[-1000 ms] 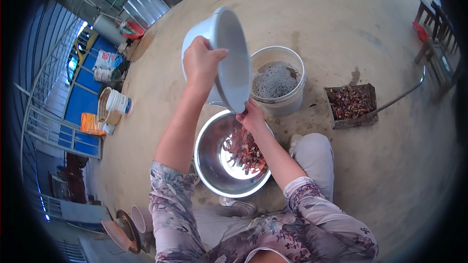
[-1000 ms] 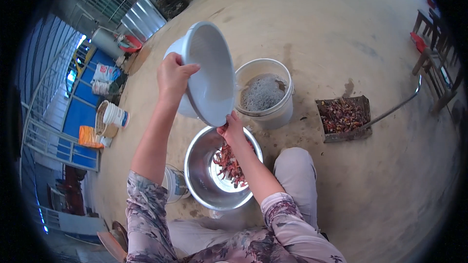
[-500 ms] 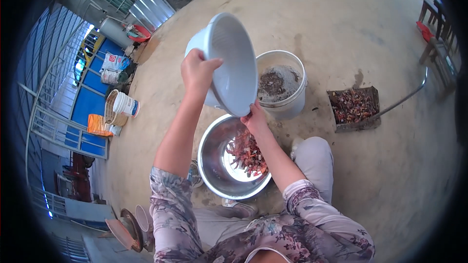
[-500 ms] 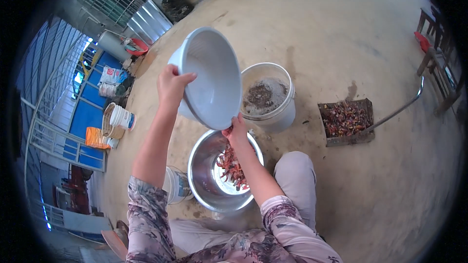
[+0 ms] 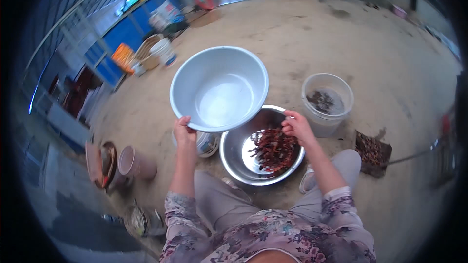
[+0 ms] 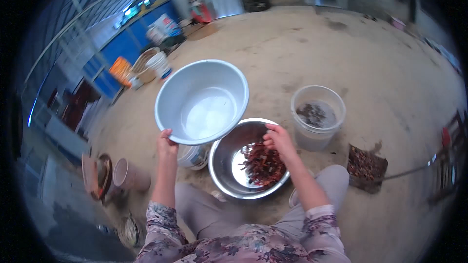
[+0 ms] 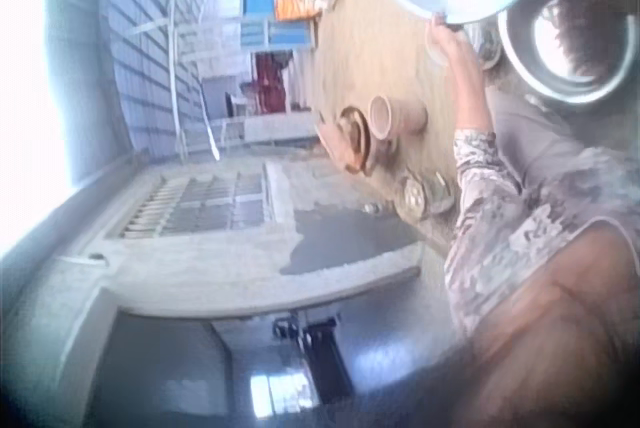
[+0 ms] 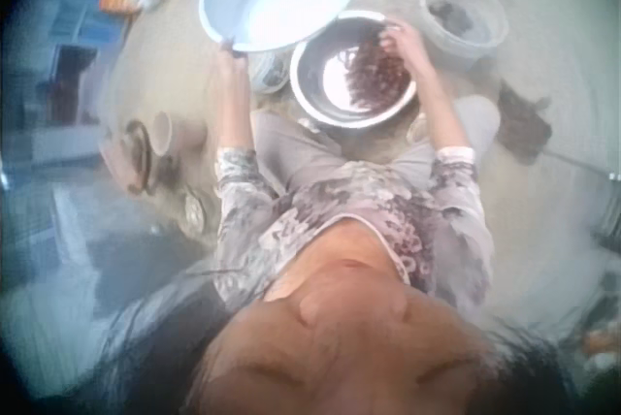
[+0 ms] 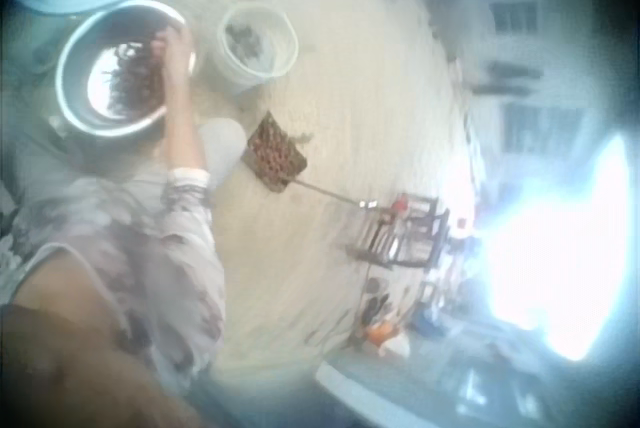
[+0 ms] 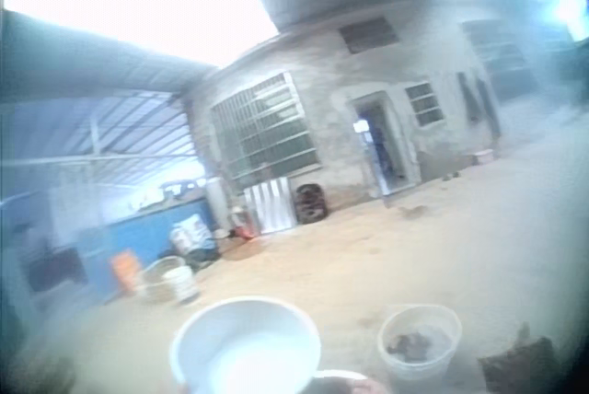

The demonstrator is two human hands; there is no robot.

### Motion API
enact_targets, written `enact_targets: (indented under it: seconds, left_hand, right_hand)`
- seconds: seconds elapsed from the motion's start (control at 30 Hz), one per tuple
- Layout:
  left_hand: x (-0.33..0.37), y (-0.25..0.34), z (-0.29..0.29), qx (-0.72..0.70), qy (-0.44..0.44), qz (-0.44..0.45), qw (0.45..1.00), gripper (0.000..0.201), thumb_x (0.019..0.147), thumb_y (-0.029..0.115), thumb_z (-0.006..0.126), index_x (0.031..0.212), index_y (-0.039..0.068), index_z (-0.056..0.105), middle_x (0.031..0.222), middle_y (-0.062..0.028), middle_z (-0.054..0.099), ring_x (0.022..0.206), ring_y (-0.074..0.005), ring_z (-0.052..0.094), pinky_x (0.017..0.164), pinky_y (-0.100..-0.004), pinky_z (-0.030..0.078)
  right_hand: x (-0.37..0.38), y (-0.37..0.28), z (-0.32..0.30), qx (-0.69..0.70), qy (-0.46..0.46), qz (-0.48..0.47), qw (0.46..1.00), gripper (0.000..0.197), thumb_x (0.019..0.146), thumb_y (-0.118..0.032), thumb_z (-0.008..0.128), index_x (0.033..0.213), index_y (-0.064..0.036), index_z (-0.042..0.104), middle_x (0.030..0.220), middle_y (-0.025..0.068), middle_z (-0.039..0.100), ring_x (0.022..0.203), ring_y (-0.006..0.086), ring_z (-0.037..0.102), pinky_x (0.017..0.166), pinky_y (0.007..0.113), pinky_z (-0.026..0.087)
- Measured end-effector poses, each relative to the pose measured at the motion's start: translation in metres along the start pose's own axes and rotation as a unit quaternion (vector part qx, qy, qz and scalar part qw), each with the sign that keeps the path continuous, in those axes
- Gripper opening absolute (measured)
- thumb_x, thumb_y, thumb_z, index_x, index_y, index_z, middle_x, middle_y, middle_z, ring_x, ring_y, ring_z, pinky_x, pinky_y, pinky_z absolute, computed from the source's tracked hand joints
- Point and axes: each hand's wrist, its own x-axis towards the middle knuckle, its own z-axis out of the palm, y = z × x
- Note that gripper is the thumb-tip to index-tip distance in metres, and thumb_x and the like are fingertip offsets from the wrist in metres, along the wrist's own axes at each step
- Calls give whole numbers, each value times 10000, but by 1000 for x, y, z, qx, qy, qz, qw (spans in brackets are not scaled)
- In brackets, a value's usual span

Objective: The person cleans crawfish in a large metal basin, using a brush to scrub them before rinsing them with water from a bucket and transferring them between containers.

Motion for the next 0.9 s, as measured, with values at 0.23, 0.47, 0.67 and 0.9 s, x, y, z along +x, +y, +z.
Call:
enact_targets:
  seconds: [0.23, 0.47, 0.67, 0.9]
  left_hand:
    - [-16, -6, -65, -187, 92, 20, 978, 463, 515, -75, 456, 959, 54, 472, 856, -44, 498, 805, -195, 493, 747, -346, 448]
    - [18, -50, -25, -210, 84, 17, 974, 543, 524, -90, 425, 1059, 3, 414, 973, -104, 490, 900, -254, 493, 842, -399, 425]
    - [44, -101, -27, -70, 119, -32, 990, 562, 516, -109, 414, 1070, -21, 384, 974, -132, 492, 927, -281, 495, 841, -401, 431]
    - [56, -158, -35, -118, 152, -162, 968, 625, 508, -85, 448, 1124, -11, 371, 1007, -145, 498, 939, -297, 498, 846, -400, 425]
  right_hand:
    - [3, 0, 38, -226, -166, 125, 952, 320, 811, -88, 456, 1119, -4, 434, 724, 42, 554, 533, 81, 535, 450, 175, 436]
    - [46, 102, 33, -409, -160, 103, 893, 298, 763, -111, 499, 1044, -12, 509, 745, 90, 585, 577, 161, 565, 524, 282, 462]
    - [49, 107, 103, -599, -403, 55, 690, 370, 735, -264, 522, 1084, -145, 493, 930, 143, 568, 866, 292, 555, 717, 391, 452]
    - [90, 99, 118, -660, -323, -37, 677, 473, 727, -306, 571, 1142, -110, 458, 1154, 163, 453, 1051, 313, 447, 812, 410, 417]
